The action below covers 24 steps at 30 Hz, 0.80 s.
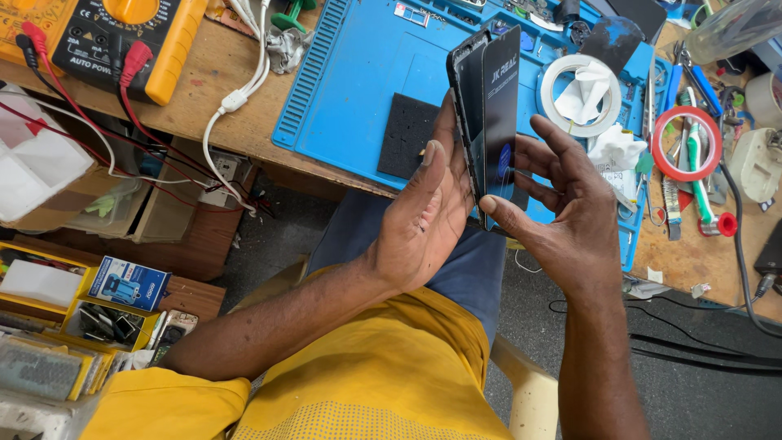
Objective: The person handles a smartphone and a screen protector, then opens the phone to remove the old battery and install a new one. They use tweezers to adjust internal components and reassemble the device.
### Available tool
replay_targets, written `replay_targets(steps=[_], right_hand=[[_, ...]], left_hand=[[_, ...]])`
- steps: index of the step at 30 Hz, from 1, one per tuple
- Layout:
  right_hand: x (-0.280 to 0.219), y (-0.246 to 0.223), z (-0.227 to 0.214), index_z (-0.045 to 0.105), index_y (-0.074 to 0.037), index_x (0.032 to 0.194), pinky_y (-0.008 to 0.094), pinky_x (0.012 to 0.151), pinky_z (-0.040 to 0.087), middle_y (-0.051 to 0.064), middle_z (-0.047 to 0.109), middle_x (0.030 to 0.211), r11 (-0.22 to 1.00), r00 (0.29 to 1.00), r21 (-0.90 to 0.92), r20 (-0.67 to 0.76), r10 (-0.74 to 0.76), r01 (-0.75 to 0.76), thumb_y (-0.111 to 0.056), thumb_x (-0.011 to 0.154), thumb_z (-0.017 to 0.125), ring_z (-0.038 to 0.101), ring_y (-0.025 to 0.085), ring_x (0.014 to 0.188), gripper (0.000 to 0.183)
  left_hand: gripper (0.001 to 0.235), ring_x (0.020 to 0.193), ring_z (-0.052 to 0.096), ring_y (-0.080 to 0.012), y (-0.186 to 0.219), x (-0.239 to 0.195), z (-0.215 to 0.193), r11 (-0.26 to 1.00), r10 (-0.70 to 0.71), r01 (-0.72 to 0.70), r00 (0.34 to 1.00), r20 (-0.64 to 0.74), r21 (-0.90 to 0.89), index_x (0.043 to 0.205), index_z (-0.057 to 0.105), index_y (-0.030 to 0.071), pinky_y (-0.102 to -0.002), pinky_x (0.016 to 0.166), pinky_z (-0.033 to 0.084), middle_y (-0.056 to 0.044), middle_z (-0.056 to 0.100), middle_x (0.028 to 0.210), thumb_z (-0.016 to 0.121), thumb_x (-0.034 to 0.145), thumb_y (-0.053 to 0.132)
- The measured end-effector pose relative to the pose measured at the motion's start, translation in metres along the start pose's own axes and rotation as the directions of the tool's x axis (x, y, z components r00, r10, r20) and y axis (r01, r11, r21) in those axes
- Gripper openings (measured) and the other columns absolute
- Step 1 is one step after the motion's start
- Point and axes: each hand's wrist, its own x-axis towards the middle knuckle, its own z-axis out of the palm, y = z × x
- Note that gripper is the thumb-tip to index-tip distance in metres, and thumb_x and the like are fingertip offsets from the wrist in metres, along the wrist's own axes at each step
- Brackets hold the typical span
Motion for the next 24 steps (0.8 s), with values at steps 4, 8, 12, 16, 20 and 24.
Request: replay_targets(steps=[4,8,12,16,20,24], right_hand=[[0.000,0.000,0.002,0.042,0.000,0.155,0.042,0.106,0.054,0.020,0.065,0.143,1.000,1.000,0.019,0.020,-0.007,0.007,-0.013,0.078,0.089,0.065,0.028,0.134,0.091],[-0.001,0.002,0.004,0.043,0.001,0.155,0.042,0.107,0.054,0.020,0.064,0.144,1.000,1.000,0.024,0.028,-0.011,0.010,-0.013,0.079,0.089,0.064,0.027,0.135,0.090],[-0.003,0.003,0.006,0.043,0.001,0.155,0.042,0.109,0.053,0.019,0.064,0.145,0.998,1.000,0.058,0.027,-0.006,0.005,-0.014,0.080,0.089,0.064,0.027,0.136,0.089],[-0.005,0.004,0.011,0.044,0.001,0.154,0.041,0.110,0.054,0.019,0.062,0.147,0.998,1.000,0.066,-0.001,-0.020,0.020,-0.015,0.080,0.089,0.061,0.026,0.139,0.088],[-0.008,0.006,0.015,0.045,0.002,0.154,0.042,0.114,0.052,0.020,0.060,0.149,0.996,1.000,0.089,-0.014,-0.028,0.029,-0.017,0.082,0.089,0.059,0.027,0.143,0.086],[-0.009,0.007,0.018,0.046,0.002,0.154,0.041,0.113,0.051,0.019,0.060,0.150,0.995,0.999,0.096,-0.022,-0.037,0.039,-0.016,0.083,0.089,0.058,0.027,0.143,0.085]], left_hand=[[0.085,0.166,0.016,-0.0241,-0.001,-0.001,-0.002,1.000,0.001,-0.001,1.000,-0.009,-0.019,0.173,-0.008,0.022,-0.044,0.140,0.012,-0.012,0.011,0.179,0.037,0.111,0.059],[0.085,0.165,0.018,-0.0207,-0.003,-0.002,-0.005,0.999,-0.016,0.015,1.000,-0.020,-0.035,0.173,-0.007,0.023,-0.041,0.139,0.014,-0.009,0.014,0.178,0.038,0.110,0.059],[0.084,0.164,0.021,-0.0206,-0.004,-0.003,-0.007,0.999,-0.013,0.013,1.000,-0.019,-0.034,0.174,-0.005,0.023,-0.041,0.139,0.016,-0.010,0.017,0.177,0.039,0.111,0.057],[0.076,0.160,0.023,-0.0171,-0.004,-0.004,-0.008,0.999,0.007,-0.008,1.000,-0.017,-0.045,0.174,-0.001,0.022,-0.039,0.140,0.018,-0.010,0.020,0.171,0.040,0.115,0.048],[0.069,0.160,0.026,-0.0184,-0.004,-0.002,-0.007,0.999,-0.027,0.024,0.997,-0.070,-0.046,0.173,0.003,0.021,-0.041,0.135,0.022,-0.007,0.019,0.176,0.041,0.115,0.028],[0.067,0.162,0.025,-0.0156,-0.003,-0.001,-0.007,0.999,-0.008,0.005,0.998,-0.066,-0.036,0.173,0.005,0.020,-0.038,0.138,0.022,-0.006,0.021,0.176,0.040,0.116,0.019]])
